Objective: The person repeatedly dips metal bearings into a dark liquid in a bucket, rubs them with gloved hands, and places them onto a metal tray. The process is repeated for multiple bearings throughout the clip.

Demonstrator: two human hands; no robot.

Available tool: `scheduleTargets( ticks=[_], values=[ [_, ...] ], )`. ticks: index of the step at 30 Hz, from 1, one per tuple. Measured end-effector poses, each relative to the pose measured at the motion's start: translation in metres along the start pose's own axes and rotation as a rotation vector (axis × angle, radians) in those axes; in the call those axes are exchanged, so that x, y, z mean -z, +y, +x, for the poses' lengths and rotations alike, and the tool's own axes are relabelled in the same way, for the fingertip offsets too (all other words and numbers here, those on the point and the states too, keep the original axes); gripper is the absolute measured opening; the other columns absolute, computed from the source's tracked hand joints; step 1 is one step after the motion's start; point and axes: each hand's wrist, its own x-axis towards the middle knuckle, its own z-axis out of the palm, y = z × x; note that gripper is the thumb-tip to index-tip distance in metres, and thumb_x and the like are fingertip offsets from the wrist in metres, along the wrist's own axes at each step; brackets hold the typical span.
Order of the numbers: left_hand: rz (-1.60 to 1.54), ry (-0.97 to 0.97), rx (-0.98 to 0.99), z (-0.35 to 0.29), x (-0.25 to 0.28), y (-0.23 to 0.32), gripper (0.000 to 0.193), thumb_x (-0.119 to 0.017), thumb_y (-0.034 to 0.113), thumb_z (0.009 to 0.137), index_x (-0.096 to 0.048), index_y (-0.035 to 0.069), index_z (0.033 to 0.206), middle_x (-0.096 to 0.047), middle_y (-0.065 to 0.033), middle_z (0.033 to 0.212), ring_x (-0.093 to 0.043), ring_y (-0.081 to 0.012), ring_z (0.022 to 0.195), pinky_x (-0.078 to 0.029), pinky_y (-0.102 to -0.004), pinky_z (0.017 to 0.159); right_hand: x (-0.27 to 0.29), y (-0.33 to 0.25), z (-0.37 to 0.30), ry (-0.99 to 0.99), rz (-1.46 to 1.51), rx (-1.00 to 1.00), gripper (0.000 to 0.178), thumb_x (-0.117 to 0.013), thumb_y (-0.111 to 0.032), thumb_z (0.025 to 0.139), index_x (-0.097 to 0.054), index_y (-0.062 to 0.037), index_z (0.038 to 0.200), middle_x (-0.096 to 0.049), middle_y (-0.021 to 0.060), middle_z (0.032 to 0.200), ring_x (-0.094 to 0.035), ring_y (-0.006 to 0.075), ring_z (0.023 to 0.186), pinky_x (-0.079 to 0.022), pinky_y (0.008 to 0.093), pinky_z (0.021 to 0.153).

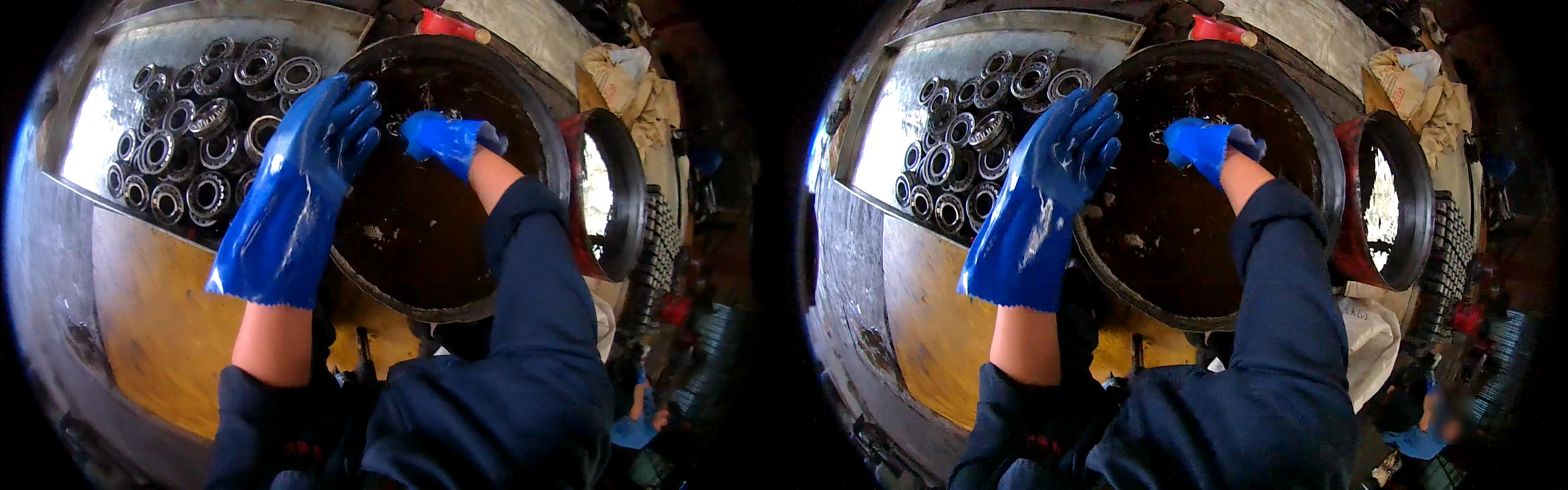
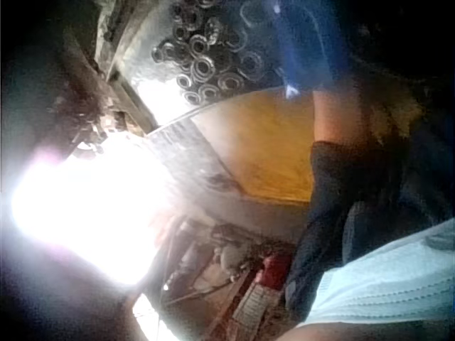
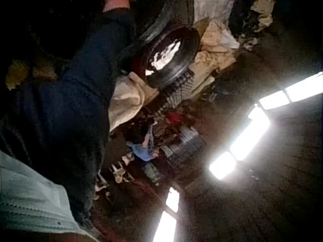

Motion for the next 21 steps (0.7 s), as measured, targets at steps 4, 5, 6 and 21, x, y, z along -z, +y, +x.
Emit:
scheduleTargets(
  ticks=[4, 5, 6, 21],
  values=[
    [-0.033, -0.056, -0.041, -0.005, 0.01, 0.008, 0.042, -0.049, 0.032, 0.109, -0.054, 0.012, 0.145, -0.057, -0.0132, 0.15, -0.056, -0.0303, 0.136, -0.046, -0.0454, 0.111, -0.034, -0.004, -0.036, 0.039, 0.629, 0.086, 0.059, -0.074, -0.054, 0.082, -0.074, 0.0008, 0.105, -0.074, 0.0222, 0.104, -0.071, 0.0397, 0.095, -0.055, 0.0481, 0.078],
    [-0.045, -0.074, -0.046, 0.0, 0.015, 0.006, 0.042, -0.049, 0.032, 0.109, -0.054, 0.012, 0.145, -0.057, -0.0133, 0.15, -0.056, -0.0303, 0.136, -0.046, -0.0455, 0.111, -0.044, -0.011, -0.048, 0.03, 0.776, 0.077, 0.059, -0.074, -0.054, 0.082, -0.074, 0.0007, 0.106, -0.074, 0.022, 0.104, -0.071, 0.0393, 0.095, -0.055, 0.0479, 0.078],
    [-0.064, -0.101, -0.052, 0.004, 0.018, 0.003, 0.042, -0.049, 0.032, 0.109, -0.054, 0.012, 0.146, -0.057, -0.0134, 0.15, -0.056, -0.0304, 0.136, -0.046, -0.0455, 0.111, -0.056, -0.019, -0.065, 0.033, 0.876, 0.039, 0.059, -0.074, -0.053, 0.082, -0.074, 0.0007, 0.106, -0.074, 0.0219, 0.104, -0.071, 0.0388, 0.095, -0.055, 0.0476, 0.079],
    [-0.184, -0.518, -0.158, 0.005, 0.051, -0.007, 0.045, -0.047, 0.032, 0.109, -0.051, 0.008, 0.147, -0.054, -0.0148, 0.152, -0.053, -0.031, 0.138, -0.042, -0.0462, 0.115, -0.142, -0.137, -0.206, 0.282, 1.187, -0.397, 0.058, -0.072, -0.051, 0.084, -0.074, 0.0001, 0.111, -0.074, 0.0203, 0.108, -0.07, 0.0326, 0.098, -0.053, 0.0443, 0.084]
  ],
)
